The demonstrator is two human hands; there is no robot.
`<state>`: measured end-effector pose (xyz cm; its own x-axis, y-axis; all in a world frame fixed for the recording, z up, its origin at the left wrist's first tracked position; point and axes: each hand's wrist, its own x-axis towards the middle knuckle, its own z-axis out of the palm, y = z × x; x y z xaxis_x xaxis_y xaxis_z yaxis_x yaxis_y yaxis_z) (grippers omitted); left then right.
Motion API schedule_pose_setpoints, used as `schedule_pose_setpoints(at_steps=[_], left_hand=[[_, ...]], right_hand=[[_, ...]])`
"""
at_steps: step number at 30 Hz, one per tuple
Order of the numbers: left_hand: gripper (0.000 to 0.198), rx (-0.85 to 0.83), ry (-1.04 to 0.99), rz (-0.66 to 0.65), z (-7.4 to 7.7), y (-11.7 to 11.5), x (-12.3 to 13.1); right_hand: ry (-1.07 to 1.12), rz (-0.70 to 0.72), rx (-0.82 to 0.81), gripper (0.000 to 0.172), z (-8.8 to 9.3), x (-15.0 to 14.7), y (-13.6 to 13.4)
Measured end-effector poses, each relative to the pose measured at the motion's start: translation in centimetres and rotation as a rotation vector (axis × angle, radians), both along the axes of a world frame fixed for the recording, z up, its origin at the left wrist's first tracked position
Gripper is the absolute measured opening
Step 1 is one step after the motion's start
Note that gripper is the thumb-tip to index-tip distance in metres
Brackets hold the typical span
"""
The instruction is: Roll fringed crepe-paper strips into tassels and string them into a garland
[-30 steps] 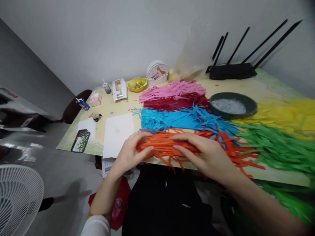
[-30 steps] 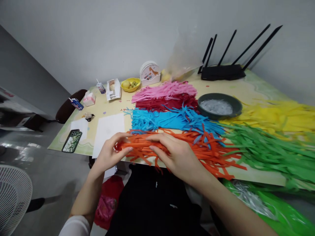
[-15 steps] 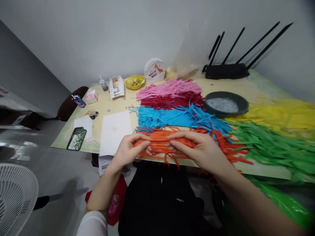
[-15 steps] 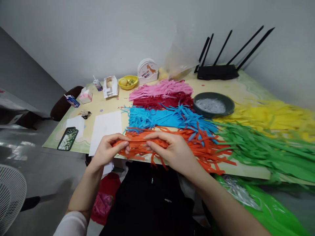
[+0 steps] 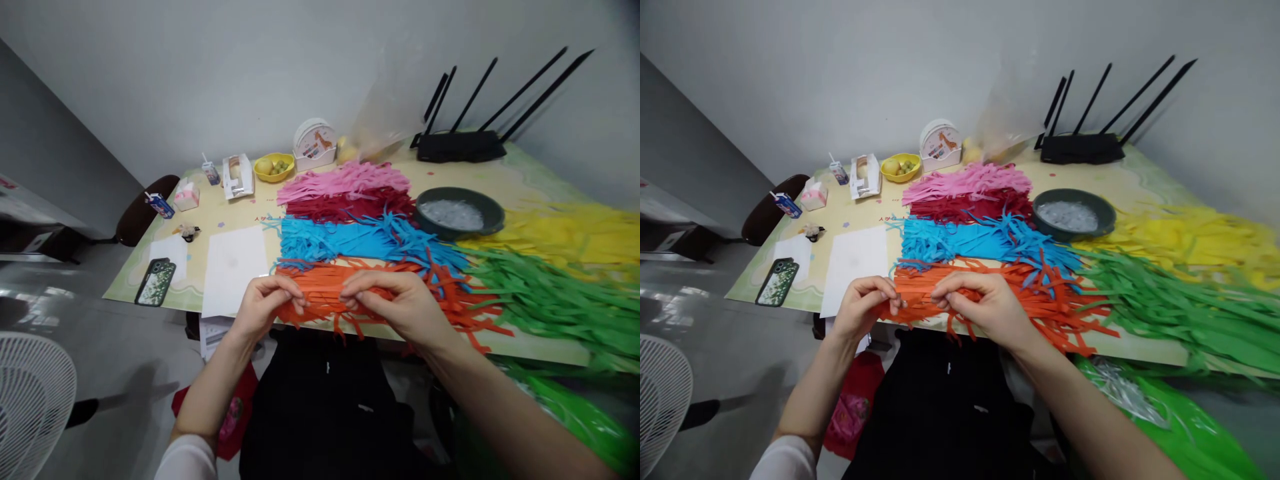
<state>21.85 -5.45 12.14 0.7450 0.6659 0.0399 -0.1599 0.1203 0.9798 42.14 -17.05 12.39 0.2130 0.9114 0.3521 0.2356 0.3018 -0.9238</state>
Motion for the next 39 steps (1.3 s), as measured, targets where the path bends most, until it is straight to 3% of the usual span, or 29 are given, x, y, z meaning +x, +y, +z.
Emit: schedule_pose_setpoints(at_steps=[6, 10, 15, 19, 24, 27, 33, 35, 39], left_hand=[[0.018, 0.764, 0.277, -0.095, 2.6, 0.3, -0.4], [0.017, 0.878, 0.319, -0.208, 3.1, 0.0, 0.8], [0.019, 0.806, 0.397, -0.203, 2.3, 0.1, 1.0], [0.034, 0.848, 0.355, -0.111, 2.1, -0.2, 0.7], [0.014, 0.856, 0.296, 0.007, 2.1, -0.6, 1.0], [0.014, 0.701, 0.293, 0.057, 1.9, -0.7, 1.0], [0.029, 0.126, 0.242, 0.048, 0.9, -0.9, 0.6], [0.027, 0.078, 0.180, 0.063, 0.6, -0.9, 0.5], [0.015, 0.139, 0.111, 0.120, 0.4, -0.8, 0.3]], right_hand=[[-0.409, 0.006, 0.203, 0.026, 0.9, -0.2, -0.6], [-0.465, 0.054, 0.227, 0.029, 1.1, -0.2, -0.8], [-0.395, 0.022, 0.170, 0.026, 0.8, 0.2, -1.1], [-0.236, -0.012, -0.018, 0.021, 0.7, 0.3, -1.3], [-0.112, -0.008, -0.149, 0.019, 0.8, 0.2, -1.3], [-0.129, -0.071, -0.133, 0.016, 0.7, 0.2, -1.2], [0.072, -0.078, -0.163, 0.022, 0.1, -0.2, -1.2], [0.076, -0.095, -0.137, 0.021, 0.2, -0.2, -1.2], [-0.063, -0.139, -0.016, 0.014, 0.5, -0.3, -1.0]])
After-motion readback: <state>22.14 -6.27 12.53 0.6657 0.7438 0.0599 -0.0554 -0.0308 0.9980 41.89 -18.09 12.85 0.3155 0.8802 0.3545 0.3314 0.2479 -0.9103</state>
